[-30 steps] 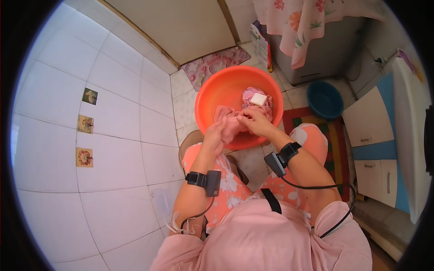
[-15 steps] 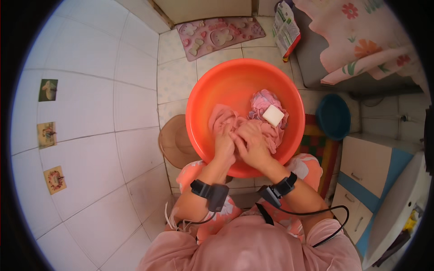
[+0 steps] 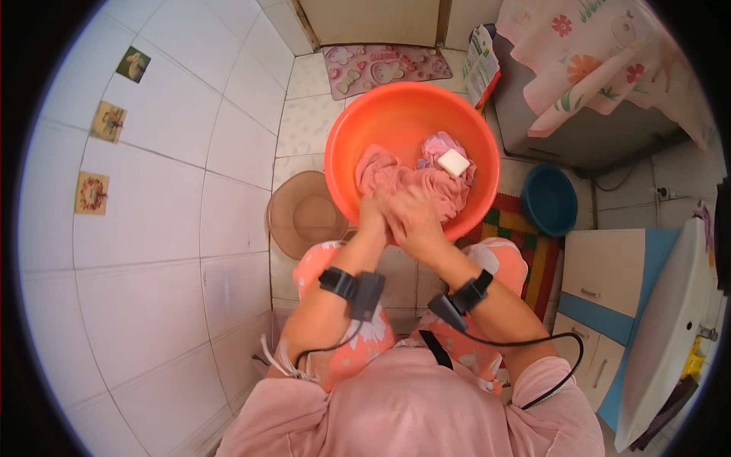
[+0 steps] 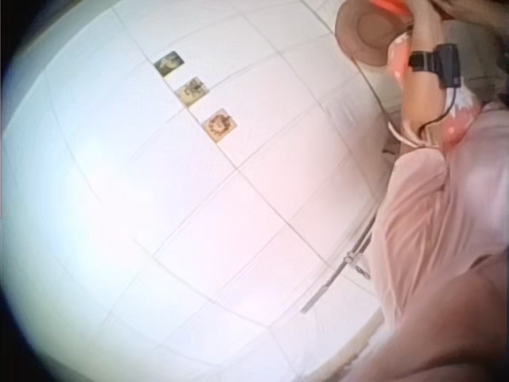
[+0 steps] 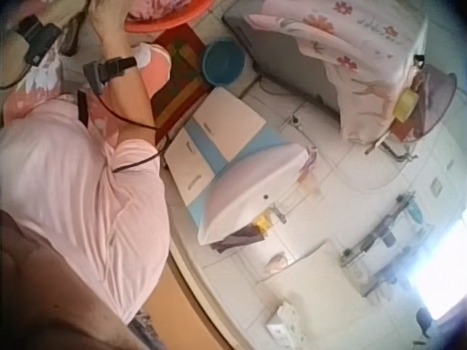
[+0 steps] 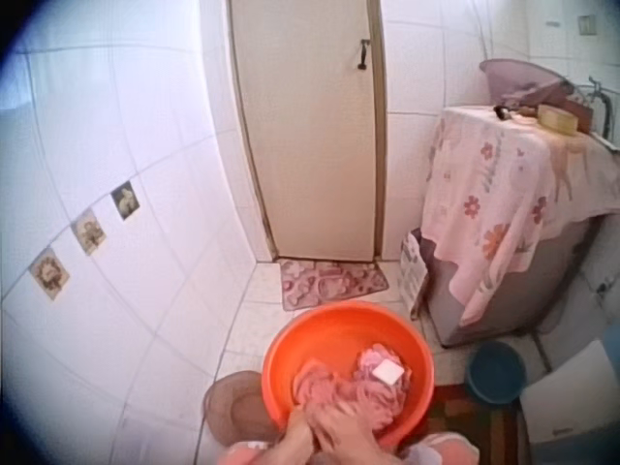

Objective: The person hand-washes a pink cloth in a red basin using a bar of soap. They repeatedly rub and scrub the fabric, focusing on specific areas, and rinse it in the water.

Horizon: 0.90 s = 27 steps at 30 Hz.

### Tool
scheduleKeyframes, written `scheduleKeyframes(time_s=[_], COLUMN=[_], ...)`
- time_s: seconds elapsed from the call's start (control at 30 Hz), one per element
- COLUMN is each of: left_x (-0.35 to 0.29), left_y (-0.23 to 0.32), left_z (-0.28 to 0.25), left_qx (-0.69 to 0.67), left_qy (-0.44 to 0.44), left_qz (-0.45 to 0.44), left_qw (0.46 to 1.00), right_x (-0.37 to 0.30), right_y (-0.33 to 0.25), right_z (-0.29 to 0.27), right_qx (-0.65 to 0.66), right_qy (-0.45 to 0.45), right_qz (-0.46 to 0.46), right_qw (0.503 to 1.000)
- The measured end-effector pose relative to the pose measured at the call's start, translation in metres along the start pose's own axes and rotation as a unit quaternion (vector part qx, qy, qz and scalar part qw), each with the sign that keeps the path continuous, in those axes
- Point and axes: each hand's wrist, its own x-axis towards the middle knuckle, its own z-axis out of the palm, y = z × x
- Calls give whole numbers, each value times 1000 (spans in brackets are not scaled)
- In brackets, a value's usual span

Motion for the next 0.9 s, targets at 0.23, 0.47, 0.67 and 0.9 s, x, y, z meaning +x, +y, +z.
scheduleKeyframes(time_s=[0.23, 0.47, 0.67, 0.9], left_x=[-38, -21, -8, 5], left_y=[74, 95, 88, 82], left_z=[32, 39, 40, 33], left_qx=[77, 202, 137, 154], left_qy=[-233, -175, -210, -274], left_qz=[-20, 29, 1, -9], left_qw=[969, 963, 968, 949], right_x=[28, 40, 42, 43], right_y=[45, 43, 53, 60], right_z=[-45, -56, -56, -63], right_qx=[424, 388, 476, 501], right_qy=[-58, -199, -31, -46], right_qz=[256, 260, 280, 317], right_qw=[867, 861, 833, 804])
